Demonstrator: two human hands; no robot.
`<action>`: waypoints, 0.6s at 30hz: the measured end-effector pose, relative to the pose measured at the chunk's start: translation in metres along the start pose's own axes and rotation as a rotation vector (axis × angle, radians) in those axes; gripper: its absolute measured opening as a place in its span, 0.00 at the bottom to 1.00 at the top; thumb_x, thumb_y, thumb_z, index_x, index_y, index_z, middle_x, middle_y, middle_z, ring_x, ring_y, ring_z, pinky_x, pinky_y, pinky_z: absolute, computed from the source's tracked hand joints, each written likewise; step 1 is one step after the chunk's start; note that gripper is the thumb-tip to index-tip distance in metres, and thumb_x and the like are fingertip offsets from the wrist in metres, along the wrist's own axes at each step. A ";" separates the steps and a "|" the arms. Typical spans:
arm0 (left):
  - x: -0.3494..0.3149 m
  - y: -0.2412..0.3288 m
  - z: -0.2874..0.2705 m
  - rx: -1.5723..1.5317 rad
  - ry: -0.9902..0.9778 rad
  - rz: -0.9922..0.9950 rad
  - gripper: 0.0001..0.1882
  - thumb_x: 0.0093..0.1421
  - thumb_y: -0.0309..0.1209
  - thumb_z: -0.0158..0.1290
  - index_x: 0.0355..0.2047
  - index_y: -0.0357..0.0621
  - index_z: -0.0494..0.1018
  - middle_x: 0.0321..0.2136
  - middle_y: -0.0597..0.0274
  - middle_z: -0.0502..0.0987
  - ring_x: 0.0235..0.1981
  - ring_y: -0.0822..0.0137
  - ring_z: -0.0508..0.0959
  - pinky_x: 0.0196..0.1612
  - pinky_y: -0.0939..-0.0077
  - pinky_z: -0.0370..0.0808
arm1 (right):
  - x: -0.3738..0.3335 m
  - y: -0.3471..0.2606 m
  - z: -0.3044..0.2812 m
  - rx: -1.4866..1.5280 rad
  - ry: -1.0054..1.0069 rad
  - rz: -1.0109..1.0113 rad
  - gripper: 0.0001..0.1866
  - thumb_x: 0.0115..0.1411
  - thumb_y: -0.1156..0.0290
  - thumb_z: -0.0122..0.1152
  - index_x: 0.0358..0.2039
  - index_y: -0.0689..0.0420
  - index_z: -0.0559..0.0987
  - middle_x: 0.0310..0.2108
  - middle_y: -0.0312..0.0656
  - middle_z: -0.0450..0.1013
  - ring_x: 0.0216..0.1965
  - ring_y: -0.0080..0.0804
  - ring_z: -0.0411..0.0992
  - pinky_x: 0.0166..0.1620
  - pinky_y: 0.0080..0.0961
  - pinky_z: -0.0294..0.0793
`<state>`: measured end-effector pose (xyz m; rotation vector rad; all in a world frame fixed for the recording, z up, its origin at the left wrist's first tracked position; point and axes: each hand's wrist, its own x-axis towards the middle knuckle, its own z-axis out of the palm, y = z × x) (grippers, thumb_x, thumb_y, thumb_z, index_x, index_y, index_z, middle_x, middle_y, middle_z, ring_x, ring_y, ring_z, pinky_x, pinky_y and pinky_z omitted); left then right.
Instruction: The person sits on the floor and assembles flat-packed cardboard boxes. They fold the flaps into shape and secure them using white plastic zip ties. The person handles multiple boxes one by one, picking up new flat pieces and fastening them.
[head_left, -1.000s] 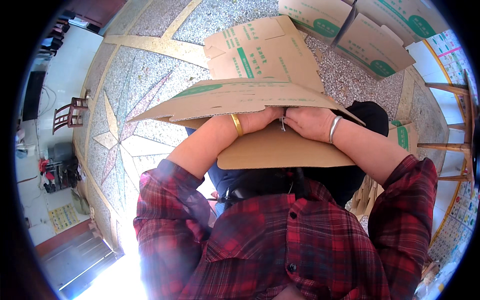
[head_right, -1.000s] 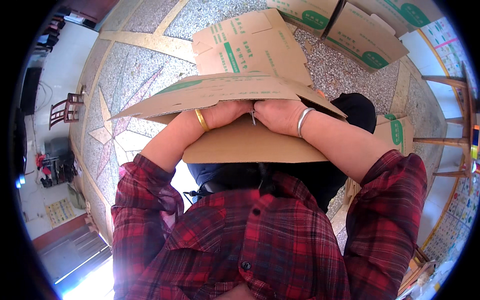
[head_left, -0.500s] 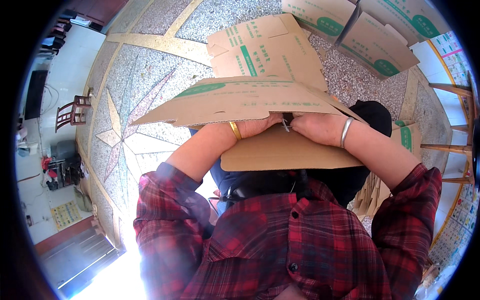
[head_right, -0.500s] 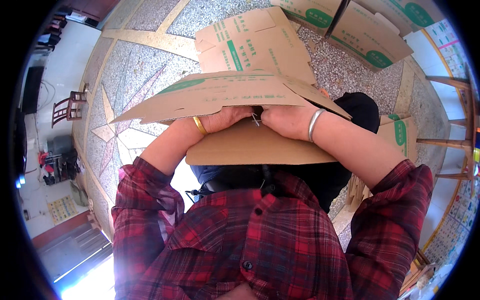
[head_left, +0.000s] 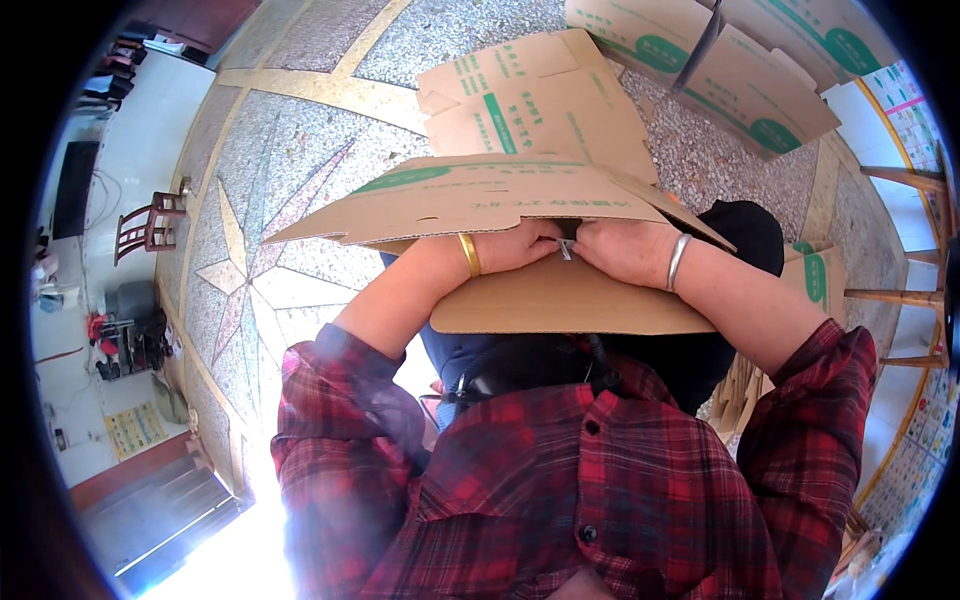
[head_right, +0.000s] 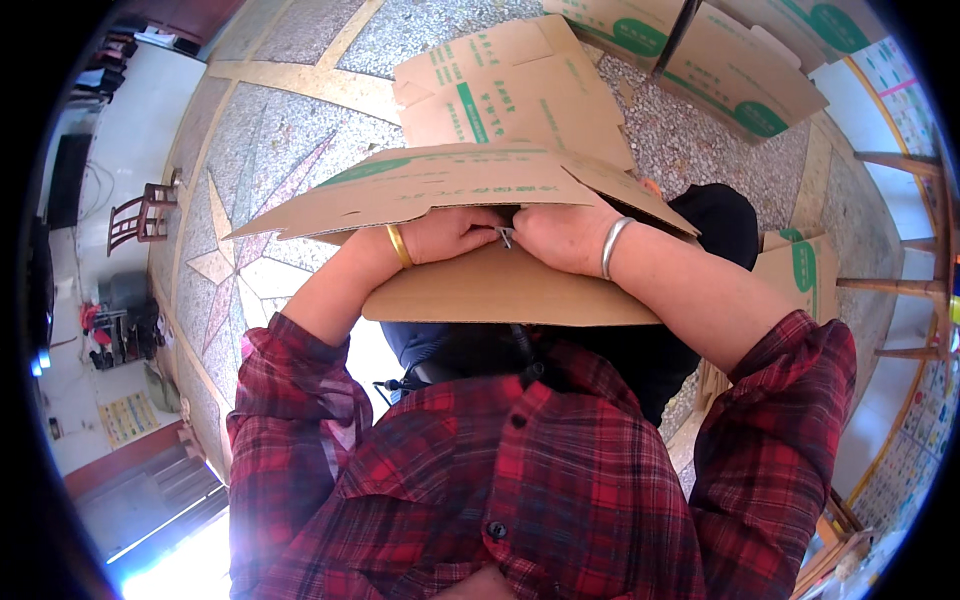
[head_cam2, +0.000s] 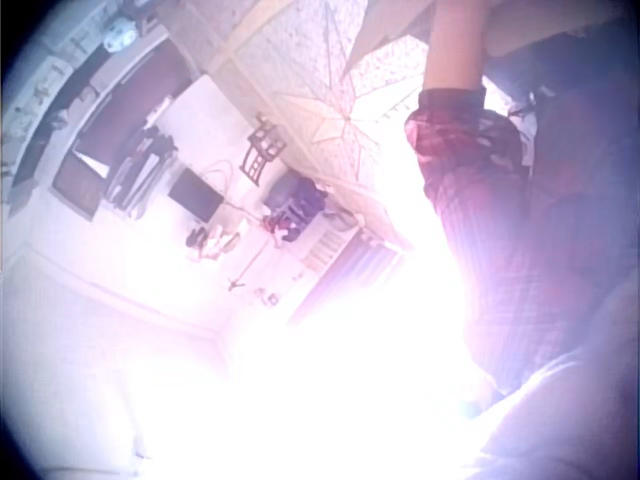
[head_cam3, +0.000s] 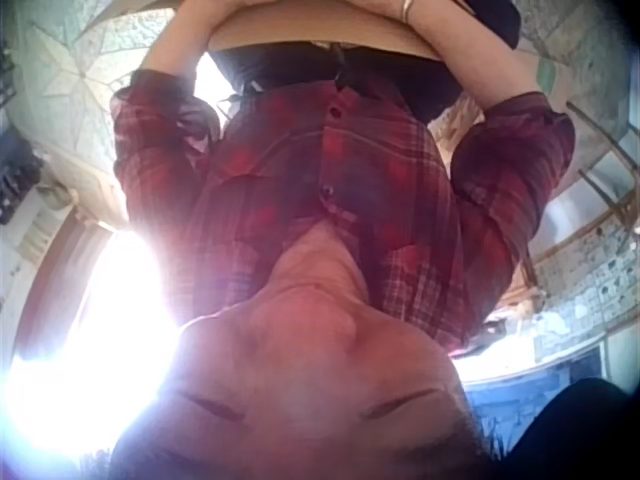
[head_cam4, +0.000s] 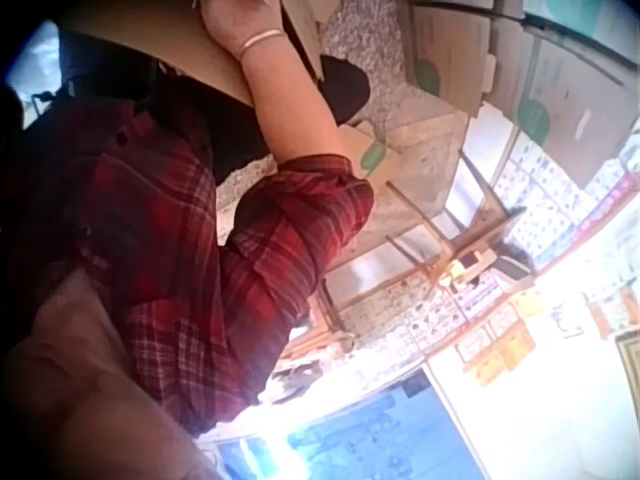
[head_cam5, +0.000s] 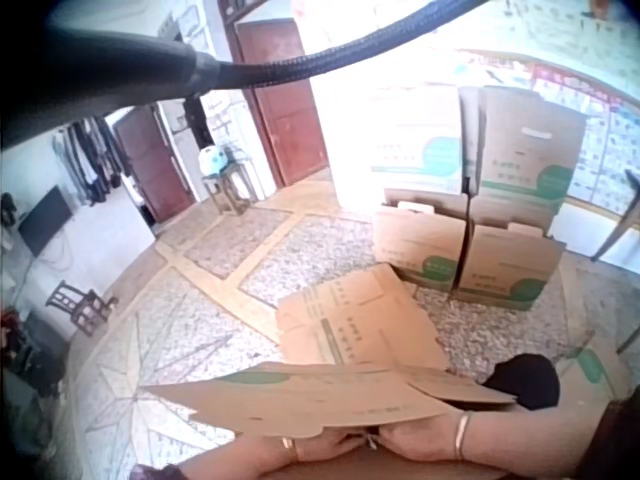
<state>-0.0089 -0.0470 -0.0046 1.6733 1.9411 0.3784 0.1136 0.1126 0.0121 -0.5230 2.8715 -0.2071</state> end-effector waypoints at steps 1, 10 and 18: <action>0.003 -0.002 0.002 0.003 -0.008 0.009 0.11 0.57 0.35 0.46 0.35 0.45 0.75 0.32 0.56 0.76 0.36 0.57 0.74 0.43 0.67 0.69 | 0.000 0.001 -0.001 -0.025 -0.007 0.000 0.10 0.49 0.68 0.48 0.20 0.57 0.77 0.21 0.44 0.71 0.30 0.40 0.72 0.36 0.35 0.70; 0.000 0.005 -0.010 0.156 0.059 0.045 0.12 0.56 0.38 0.46 0.34 0.48 0.76 0.31 0.56 0.76 0.35 0.57 0.74 0.42 0.66 0.69 | -0.062 0.001 -0.060 0.410 -0.028 -0.039 0.20 0.53 0.55 0.52 0.34 0.61 0.76 0.32 0.49 0.72 0.36 0.44 0.70 0.42 0.34 0.68; -0.004 -0.003 -0.010 0.106 0.116 0.116 0.15 0.54 0.40 0.45 0.38 0.55 0.75 0.39 0.60 0.74 0.42 0.58 0.72 0.48 0.66 0.66 | -0.101 -0.029 -0.059 0.204 0.142 0.067 0.22 0.41 0.69 0.63 0.38 0.58 0.71 0.37 0.42 0.69 0.39 0.40 0.68 0.42 0.32 0.68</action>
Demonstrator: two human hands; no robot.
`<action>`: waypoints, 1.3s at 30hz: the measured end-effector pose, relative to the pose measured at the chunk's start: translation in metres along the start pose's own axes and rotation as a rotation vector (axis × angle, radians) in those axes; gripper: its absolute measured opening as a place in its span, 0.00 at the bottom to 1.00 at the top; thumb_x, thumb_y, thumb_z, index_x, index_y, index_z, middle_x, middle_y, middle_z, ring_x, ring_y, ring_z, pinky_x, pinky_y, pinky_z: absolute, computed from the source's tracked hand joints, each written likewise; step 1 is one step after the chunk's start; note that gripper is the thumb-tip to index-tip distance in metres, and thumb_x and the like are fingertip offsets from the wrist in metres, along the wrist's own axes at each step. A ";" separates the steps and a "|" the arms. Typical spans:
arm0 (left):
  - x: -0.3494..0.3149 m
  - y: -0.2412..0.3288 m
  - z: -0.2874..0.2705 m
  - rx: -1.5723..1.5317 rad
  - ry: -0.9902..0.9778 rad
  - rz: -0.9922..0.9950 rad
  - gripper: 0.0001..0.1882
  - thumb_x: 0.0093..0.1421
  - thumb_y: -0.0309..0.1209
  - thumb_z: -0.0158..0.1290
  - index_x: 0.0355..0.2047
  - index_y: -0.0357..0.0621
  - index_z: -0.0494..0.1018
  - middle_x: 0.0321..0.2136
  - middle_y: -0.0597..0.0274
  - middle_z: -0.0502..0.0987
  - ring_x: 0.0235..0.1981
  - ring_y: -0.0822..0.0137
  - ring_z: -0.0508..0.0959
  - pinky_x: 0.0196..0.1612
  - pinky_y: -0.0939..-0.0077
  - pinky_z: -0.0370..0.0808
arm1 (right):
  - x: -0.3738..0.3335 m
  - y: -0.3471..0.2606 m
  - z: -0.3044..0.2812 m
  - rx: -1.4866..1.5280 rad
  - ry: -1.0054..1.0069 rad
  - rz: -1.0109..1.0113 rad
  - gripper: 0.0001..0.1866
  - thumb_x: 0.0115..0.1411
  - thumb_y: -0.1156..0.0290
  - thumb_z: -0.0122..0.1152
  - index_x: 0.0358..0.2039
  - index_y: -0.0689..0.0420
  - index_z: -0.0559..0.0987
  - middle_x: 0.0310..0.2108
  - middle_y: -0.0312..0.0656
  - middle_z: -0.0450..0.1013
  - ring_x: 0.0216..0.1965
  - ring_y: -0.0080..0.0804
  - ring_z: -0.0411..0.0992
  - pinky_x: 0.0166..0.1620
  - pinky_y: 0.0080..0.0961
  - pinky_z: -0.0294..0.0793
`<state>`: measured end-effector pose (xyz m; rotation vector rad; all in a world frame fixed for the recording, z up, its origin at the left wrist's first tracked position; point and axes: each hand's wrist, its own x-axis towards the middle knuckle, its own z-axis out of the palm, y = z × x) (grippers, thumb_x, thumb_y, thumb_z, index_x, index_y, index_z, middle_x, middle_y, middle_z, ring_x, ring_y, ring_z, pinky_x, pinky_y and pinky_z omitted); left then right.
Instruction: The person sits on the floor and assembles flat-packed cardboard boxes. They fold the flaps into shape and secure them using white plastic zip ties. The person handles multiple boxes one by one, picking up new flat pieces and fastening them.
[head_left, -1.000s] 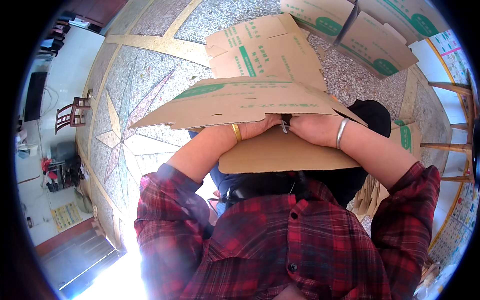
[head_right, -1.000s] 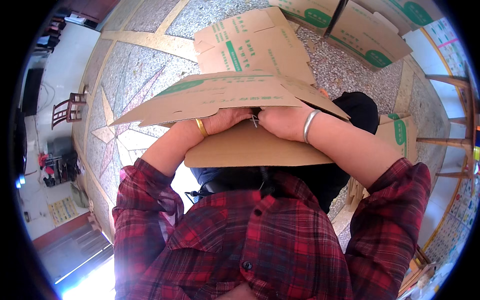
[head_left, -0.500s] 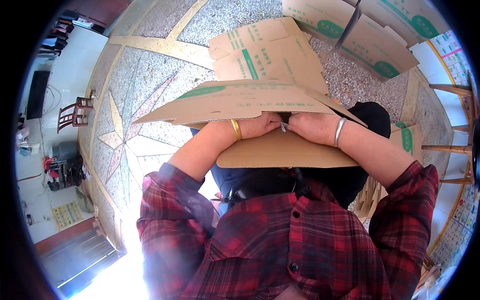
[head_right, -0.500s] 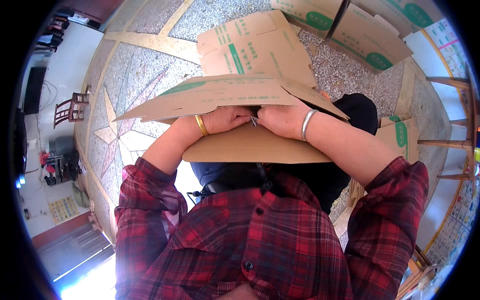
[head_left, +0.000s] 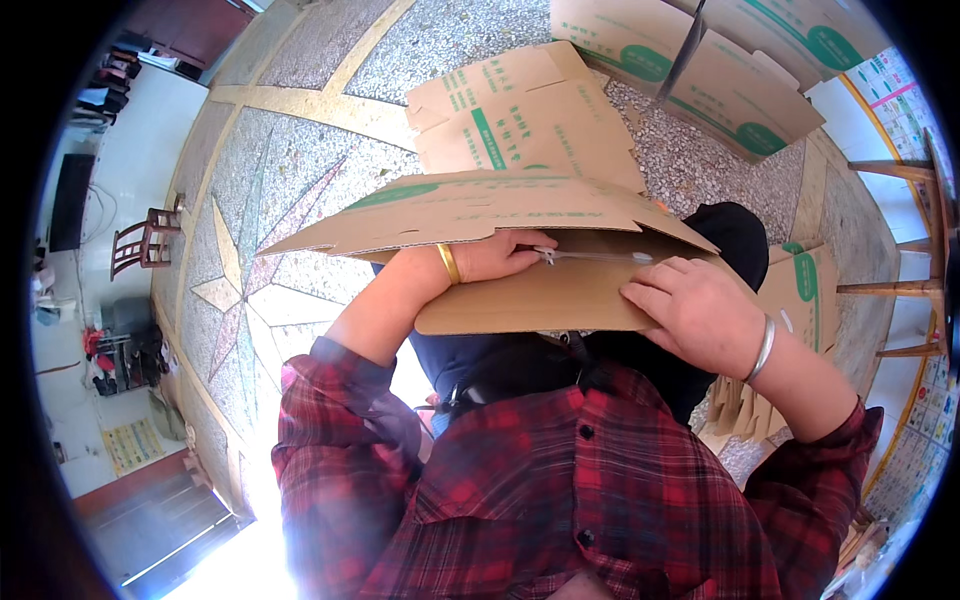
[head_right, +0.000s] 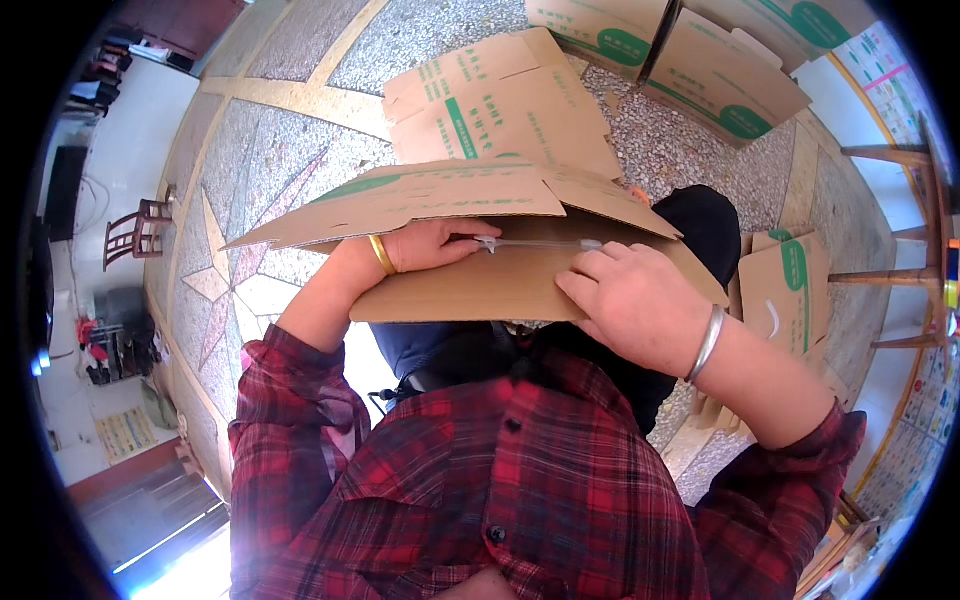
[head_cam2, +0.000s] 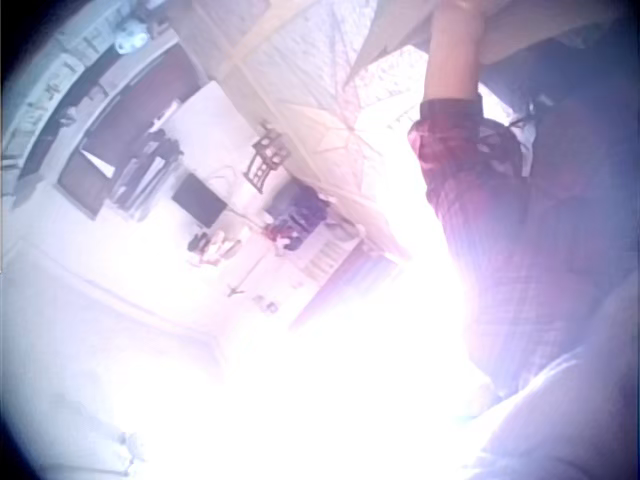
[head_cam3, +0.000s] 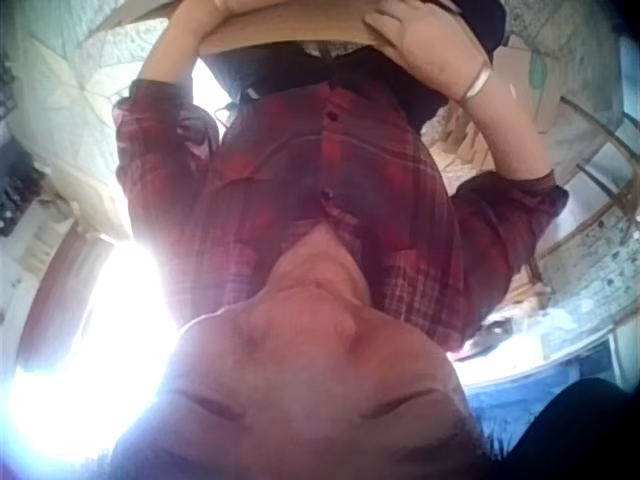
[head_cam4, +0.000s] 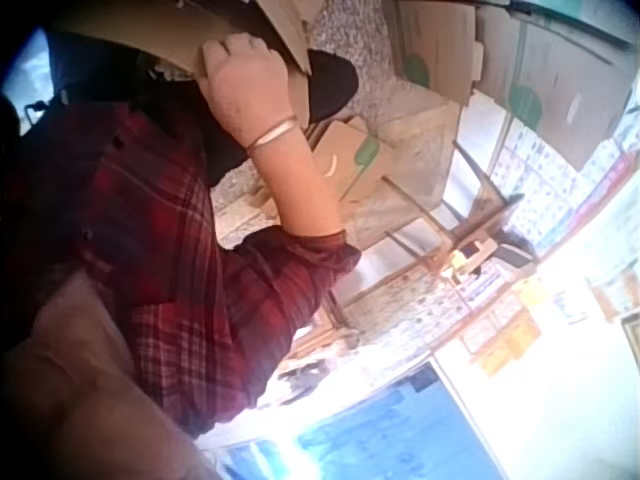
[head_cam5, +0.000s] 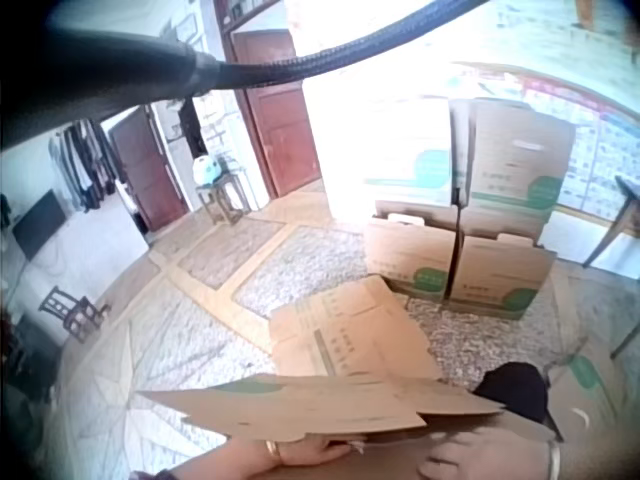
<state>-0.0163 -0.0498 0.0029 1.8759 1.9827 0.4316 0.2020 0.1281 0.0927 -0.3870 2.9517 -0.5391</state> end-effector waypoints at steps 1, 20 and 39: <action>0.000 -0.001 -0.004 0.000 0.022 0.025 0.15 0.54 0.40 0.46 0.40 0.55 0.75 0.41 0.59 0.73 0.44 0.58 0.71 0.50 0.67 0.65 | 0.000 0.001 0.000 -0.007 0.005 0.008 0.21 0.41 0.70 0.62 0.38 0.58 0.71 0.37 0.42 0.69 0.39 0.40 0.68 0.42 0.32 0.68; -0.040 -0.011 -0.067 -0.816 -0.289 -0.255 0.24 0.62 0.44 0.40 0.49 0.38 0.67 0.51 0.55 0.66 0.55 0.63 0.62 0.58 0.72 0.54 | 0.003 0.016 0.006 -0.182 0.374 -0.044 0.10 0.46 0.69 0.56 0.31 0.58 0.74 0.27 0.39 0.70 0.31 0.36 0.69 0.33 0.29 0.70; -0.028 0.029 -0.108 0.485 0.543 -0.233 0.16 0.46 0.43 0.55 0.32 0.47 0.73 0.23 0.59 0.74 0.27 0.58 0.75 0.30 0.66 0.71 | 0.070 0.045 -0.045 -0.278 0.390 -0.026 0.11 0.53 0.63 0.52 0.22 0.56 0.72 0.22 0.40 0.70 0.28 0.40 0.70 0.32 0.33 0.70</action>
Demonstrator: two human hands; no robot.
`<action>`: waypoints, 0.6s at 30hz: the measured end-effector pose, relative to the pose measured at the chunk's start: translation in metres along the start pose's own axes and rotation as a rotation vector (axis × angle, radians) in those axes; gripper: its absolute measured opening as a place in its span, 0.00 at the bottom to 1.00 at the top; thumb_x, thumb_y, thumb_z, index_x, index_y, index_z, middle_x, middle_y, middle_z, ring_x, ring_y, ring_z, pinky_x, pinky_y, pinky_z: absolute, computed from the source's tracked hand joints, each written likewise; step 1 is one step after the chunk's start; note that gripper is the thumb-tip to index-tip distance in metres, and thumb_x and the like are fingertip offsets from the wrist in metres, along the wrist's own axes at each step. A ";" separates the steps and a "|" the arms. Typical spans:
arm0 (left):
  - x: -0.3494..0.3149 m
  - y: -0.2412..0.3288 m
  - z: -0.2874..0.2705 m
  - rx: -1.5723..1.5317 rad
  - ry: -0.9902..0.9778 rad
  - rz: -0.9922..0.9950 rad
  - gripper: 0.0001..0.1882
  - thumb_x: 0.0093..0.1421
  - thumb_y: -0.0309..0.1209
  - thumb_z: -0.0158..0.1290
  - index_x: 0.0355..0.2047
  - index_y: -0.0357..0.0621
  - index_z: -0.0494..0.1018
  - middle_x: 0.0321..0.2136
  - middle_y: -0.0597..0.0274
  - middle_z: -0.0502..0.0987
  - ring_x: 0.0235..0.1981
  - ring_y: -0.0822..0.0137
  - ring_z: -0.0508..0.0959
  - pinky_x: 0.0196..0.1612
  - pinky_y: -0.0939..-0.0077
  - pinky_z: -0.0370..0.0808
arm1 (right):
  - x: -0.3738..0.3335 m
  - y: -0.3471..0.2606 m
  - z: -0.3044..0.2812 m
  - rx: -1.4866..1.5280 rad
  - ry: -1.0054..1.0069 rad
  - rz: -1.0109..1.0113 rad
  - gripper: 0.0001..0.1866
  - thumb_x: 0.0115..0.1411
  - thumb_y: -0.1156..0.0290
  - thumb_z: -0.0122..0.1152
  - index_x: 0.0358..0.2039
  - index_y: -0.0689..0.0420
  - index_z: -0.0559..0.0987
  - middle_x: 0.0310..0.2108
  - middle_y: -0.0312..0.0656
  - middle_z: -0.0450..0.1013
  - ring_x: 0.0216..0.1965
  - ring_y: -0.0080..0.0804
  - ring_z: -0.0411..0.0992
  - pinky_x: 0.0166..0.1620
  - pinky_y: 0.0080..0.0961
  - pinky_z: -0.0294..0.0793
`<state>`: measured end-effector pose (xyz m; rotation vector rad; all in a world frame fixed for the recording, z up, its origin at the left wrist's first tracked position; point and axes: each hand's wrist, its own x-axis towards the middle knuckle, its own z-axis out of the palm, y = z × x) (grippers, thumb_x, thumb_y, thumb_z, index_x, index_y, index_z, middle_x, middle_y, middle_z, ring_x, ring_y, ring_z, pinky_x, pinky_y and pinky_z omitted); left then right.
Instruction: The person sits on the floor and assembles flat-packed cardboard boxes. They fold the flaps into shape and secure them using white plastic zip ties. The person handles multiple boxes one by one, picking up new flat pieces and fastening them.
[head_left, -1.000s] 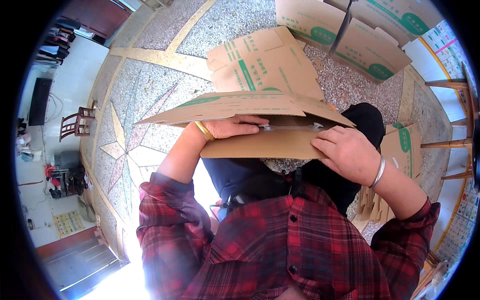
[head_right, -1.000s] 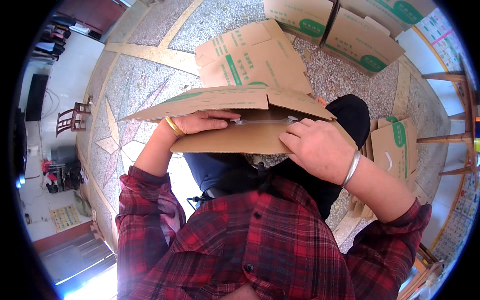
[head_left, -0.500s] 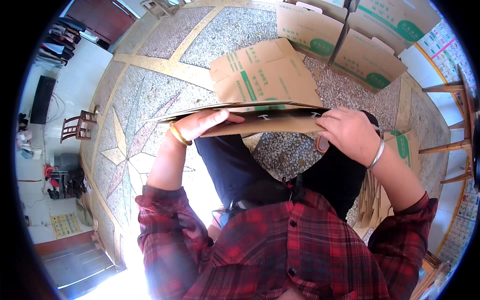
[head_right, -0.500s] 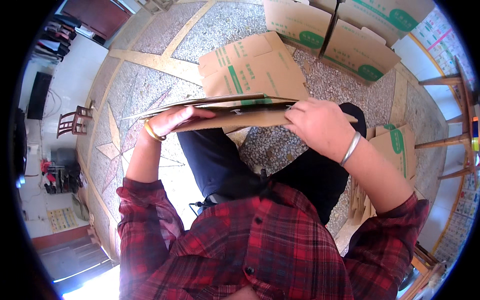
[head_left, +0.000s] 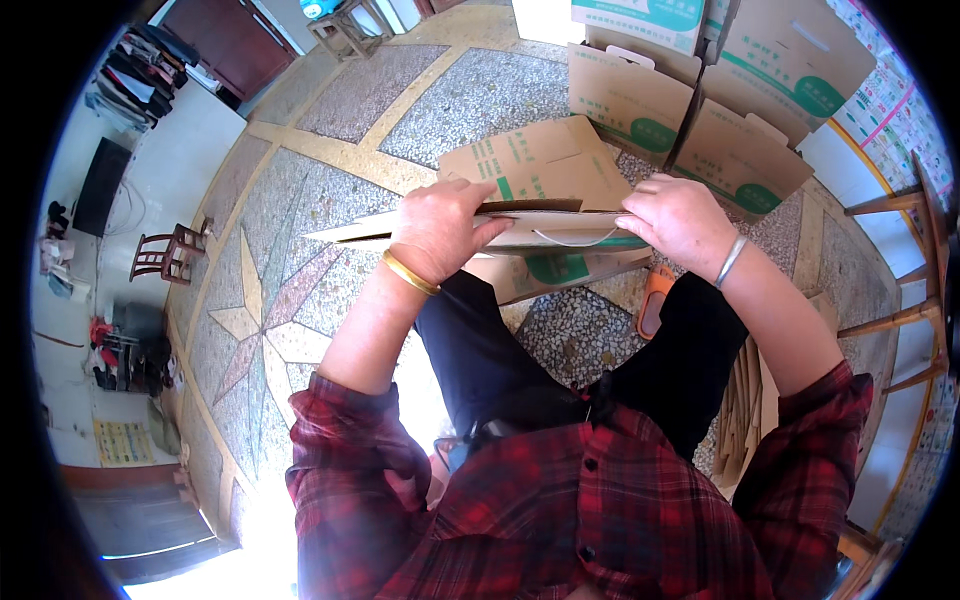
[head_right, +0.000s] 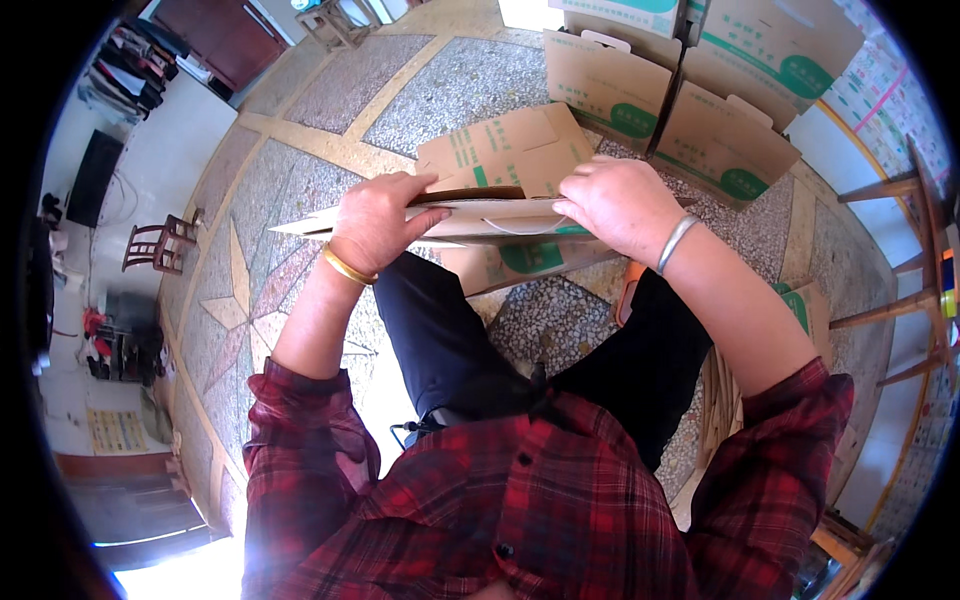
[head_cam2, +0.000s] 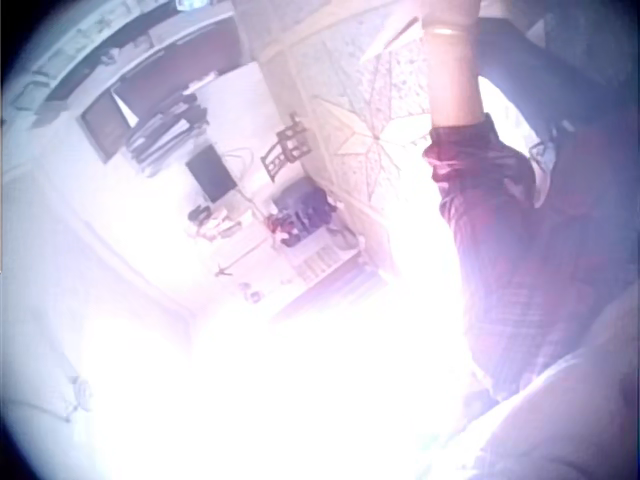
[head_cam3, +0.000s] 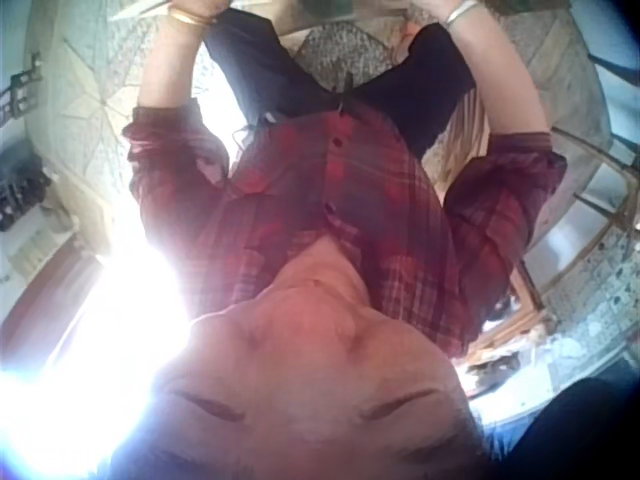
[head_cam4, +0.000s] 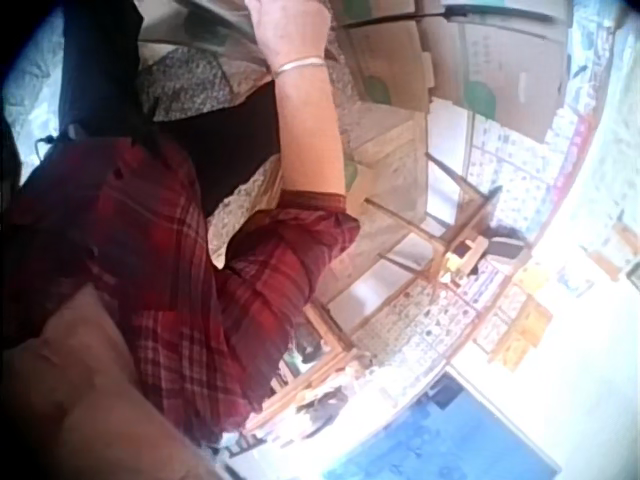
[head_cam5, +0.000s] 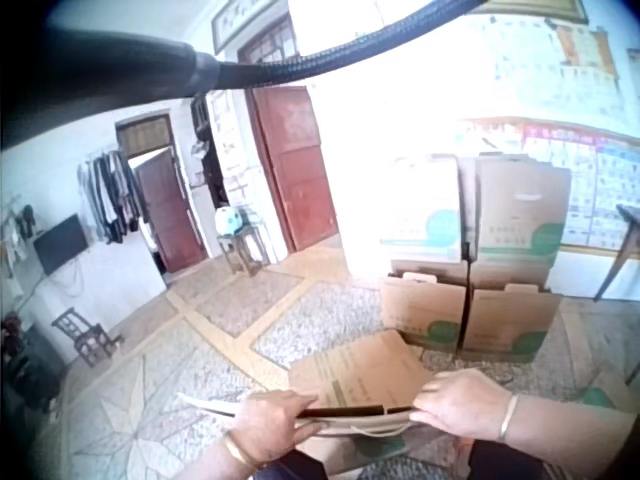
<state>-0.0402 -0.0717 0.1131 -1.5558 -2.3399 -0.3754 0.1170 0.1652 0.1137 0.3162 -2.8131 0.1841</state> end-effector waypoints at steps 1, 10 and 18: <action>0.002 0.002 0.001 -0.008 -0.020 0.013 0.14 0.47 0.42 0.55 0.30 0.47 0.74 0.22 0.60 0.74 0.26 0.59 0.75 0.29 0.67 0.71 | 0.000 0.000 0.003 -0.011 0.077 0.007 0.10 0.52 0.63 0.53 0.22 0.56 0.72 0.23 0.41 0.71 0.29 0.40 0.71 0.33 0.34 0.70; 0.011 0.022 -0.001 -0.028 0.032 0.166 0.08 0.46 0.37 0.57 0.22 0.47 0.73 0.18 0.65 0.73 0.21 0.63 0.74 0.23 0.72 0.70 | 0.054 -0.032 0.021 0.100 -0.395 0.123 0.12 0.51 0.63 0.53 0.25 0.60 0.74 0.22 0.49 0.71 0.29 0.47 0.71 0.34 0.39 0.69; 0.004 0.029 -0.022 -0.106 0.418 0.141 0.19 0.45 0.21 0.55 0.40 0.42 0.70 0.48 0.52 0.66 0.53 0.50 0.63 0.55 0.59 0.60 | 0.019 0.041 -0.035 0.140 -0.202 0.297 0.19 0.54 0.59 0.51 0.23 0.65 0.73 0.24 0.54 0.70 0.28 0.50 0.69 0.34 0.38 0.68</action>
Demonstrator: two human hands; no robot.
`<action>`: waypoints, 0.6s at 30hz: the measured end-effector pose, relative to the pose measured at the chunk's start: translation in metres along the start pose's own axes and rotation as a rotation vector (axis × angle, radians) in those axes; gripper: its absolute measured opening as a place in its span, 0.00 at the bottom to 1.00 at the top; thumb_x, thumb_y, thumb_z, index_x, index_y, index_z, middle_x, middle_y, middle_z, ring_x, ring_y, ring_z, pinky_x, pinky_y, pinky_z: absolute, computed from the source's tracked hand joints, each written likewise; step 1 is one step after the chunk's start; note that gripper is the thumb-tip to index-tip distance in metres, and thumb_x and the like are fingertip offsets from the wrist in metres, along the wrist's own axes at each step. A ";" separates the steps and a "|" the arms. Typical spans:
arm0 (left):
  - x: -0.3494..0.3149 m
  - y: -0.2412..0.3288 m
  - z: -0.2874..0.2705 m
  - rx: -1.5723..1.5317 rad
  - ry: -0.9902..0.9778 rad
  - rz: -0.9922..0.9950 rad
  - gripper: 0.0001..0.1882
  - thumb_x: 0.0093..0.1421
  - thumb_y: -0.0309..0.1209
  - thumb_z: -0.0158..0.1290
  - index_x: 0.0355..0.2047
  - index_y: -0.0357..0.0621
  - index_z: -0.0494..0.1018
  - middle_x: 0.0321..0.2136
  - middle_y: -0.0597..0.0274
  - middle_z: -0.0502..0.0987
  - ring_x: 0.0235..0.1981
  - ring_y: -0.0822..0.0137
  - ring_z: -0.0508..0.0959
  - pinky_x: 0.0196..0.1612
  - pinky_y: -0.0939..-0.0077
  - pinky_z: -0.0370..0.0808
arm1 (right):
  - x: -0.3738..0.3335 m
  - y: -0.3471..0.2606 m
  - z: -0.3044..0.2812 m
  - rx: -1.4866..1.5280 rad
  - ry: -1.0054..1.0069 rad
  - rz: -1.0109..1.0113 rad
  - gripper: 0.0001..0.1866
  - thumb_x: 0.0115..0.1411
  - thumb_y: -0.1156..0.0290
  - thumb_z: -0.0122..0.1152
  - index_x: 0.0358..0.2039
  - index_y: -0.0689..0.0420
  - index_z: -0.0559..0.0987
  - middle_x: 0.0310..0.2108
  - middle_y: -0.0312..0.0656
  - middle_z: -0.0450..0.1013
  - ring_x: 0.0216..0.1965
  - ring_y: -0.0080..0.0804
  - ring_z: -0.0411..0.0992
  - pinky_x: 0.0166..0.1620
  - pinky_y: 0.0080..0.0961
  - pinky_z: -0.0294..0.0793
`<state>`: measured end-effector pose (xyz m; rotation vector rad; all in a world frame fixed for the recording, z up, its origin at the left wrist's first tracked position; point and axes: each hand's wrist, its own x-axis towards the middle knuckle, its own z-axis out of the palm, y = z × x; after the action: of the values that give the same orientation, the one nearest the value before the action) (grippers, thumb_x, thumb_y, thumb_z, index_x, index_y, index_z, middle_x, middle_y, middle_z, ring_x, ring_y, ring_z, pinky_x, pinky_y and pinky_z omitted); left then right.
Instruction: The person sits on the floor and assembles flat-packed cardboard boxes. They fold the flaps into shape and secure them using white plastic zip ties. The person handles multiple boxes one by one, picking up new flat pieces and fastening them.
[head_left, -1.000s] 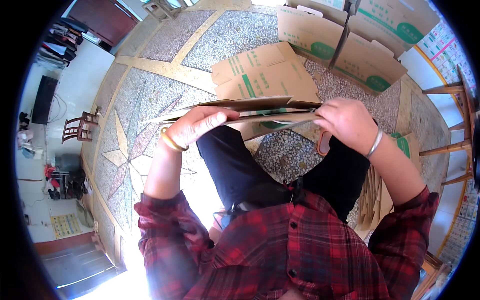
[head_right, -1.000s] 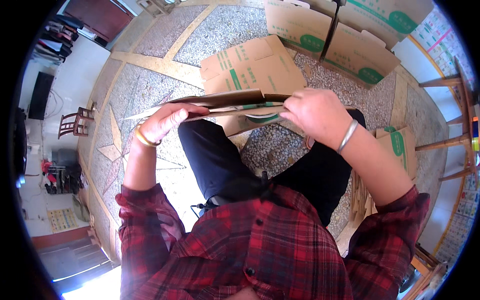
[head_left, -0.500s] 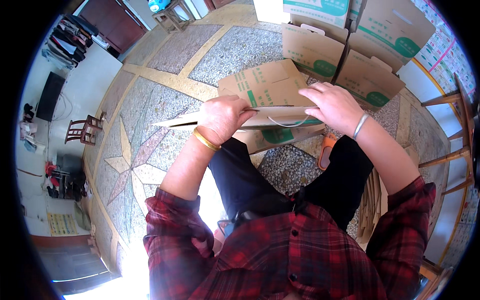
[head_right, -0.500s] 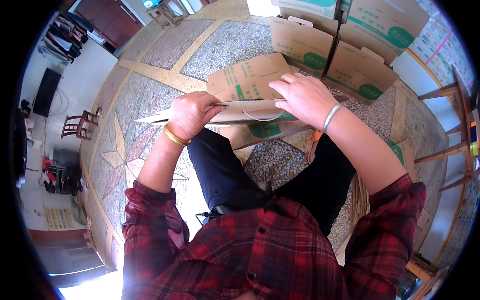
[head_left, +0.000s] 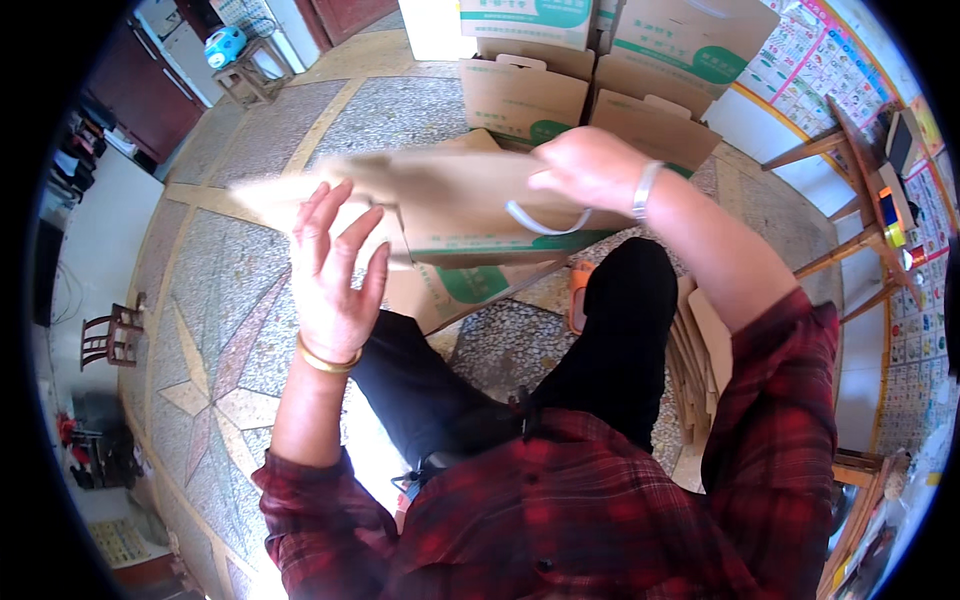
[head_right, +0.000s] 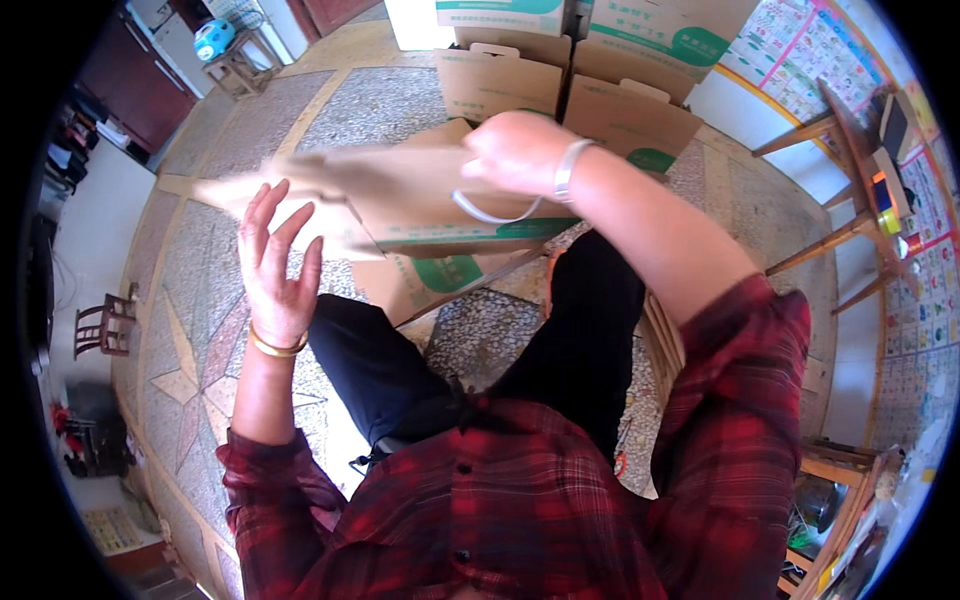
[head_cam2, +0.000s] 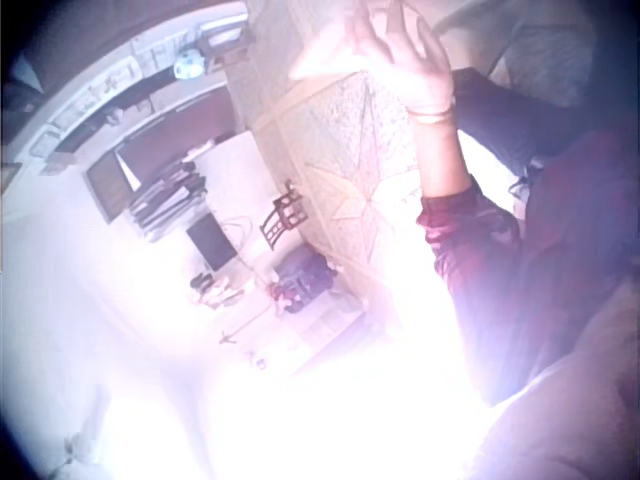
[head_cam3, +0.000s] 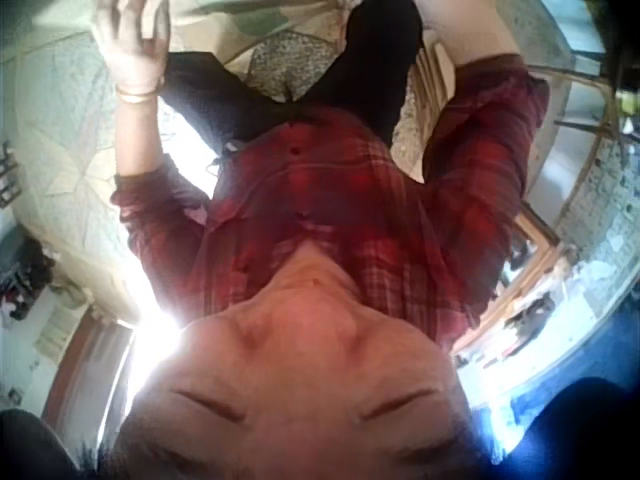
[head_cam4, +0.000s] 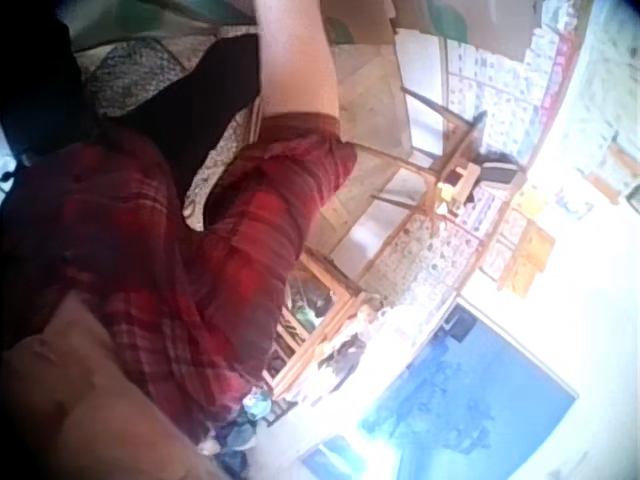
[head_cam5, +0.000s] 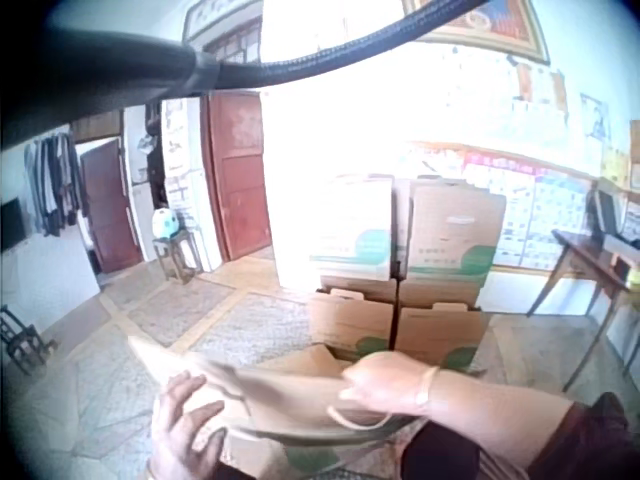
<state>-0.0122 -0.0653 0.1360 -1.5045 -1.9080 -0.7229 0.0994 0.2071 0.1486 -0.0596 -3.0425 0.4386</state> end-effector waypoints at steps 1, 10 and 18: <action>-0.001 0.000 -0.001 -0.004 -0.009 -0.019 0.18 0.46 0.21 0.54 0.41 0.42 0.70 0.49 0.51 0.65 0.53 0.50 0.63 0.55 0.60 0.59 | -0.017 0.025 -0.005 0.002 0.129 -0.016 0.20 0.55 0.58 0.51 0.22 0.65 0.73 0.23 0.54 0.69 0.26 0.48 0.68 0.32 0.37 0.67; -0.036 -0.027 0.061 -0.293 -0.134 -0.333 0.13 0.52 0.20 0.49 0.39 0.40 0.72 0.51 0.52 0.64 0.52 0.55 0.64 0.54 0.65 0.62 | -0.247 0.089 -0.070 0.340 0.700 0.666 0.17 0.54 0.63 0.58 0.36 0.65 0.75 0.29 0.38 0.74 0.30 0.20 0.69 0.34 0.18 0.68; -0.054 -0.035 0.120 -0.508 -0.341 -0.520 0.11 0.55 0.22 0.46 0.40 0.38 0.70 0.51 0.54 0.63 0.48 0.61 0.68 0.46 0.71 0.68 | -0.383 0.097 0.043 0.721 1.474 0.880 0.20 0.55 0.65 0.57 0.43 0.68 0.70 0.41 0.43 0.70 0.39 0.27 0.69 0.40 0.21 0.69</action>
<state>-0.0509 -0.0207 0.0134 -1.4923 -2.5594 -1.3327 0.4805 0.2693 0.0572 -1.0817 -1.1997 0.9104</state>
